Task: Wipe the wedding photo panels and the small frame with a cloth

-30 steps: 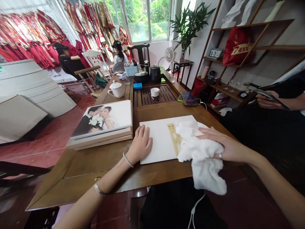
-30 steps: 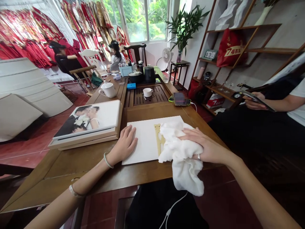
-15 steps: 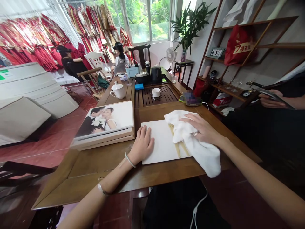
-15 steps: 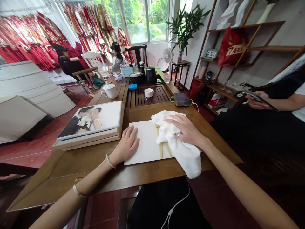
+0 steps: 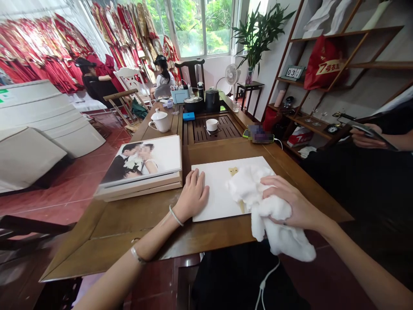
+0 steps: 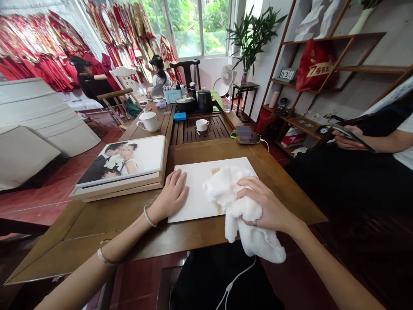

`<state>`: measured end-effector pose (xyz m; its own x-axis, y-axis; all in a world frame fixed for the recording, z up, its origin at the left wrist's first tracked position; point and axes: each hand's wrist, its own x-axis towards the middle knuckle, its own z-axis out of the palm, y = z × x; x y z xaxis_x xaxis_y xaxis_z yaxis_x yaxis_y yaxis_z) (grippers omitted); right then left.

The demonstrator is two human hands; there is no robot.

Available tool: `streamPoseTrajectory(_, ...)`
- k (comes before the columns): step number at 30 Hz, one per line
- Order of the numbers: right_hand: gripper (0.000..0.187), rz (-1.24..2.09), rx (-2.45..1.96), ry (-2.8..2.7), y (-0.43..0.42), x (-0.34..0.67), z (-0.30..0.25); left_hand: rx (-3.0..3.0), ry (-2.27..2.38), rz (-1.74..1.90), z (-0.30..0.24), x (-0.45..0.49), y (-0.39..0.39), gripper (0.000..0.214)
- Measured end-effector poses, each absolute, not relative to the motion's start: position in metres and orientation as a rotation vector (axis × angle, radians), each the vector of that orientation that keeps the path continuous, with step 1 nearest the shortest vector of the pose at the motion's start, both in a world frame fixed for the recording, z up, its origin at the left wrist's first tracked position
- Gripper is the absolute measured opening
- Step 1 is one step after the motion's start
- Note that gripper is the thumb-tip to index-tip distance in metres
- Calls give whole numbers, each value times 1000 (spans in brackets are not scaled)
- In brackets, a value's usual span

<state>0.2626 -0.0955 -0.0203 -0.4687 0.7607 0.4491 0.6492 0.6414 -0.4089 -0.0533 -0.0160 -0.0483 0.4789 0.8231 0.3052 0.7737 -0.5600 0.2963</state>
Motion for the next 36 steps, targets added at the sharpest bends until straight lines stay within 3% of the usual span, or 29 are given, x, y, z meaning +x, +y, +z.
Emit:
streamPoseTrajectory(9, 32, 187, -875, -2225, -47, 225, -15, 2575, 1422, 622, -47, -53, -16, 46)
streamPoseTrajectory(16, 57, 312, -966, -2421, -32, 203, 0, 2572, 1405, 616, -48, -55, -16, 46)
streamPoseTrajectory(26, 43, 396, -837, -2479, -89, 220, 2, 2557, 1402, 616, -51, -56, -14, 49)
streamPoseTrajectory(36, 41, 236, -1142, -2224, 0, 193, -9, 2350, 1401, 801, -48, -53, -12, 54)
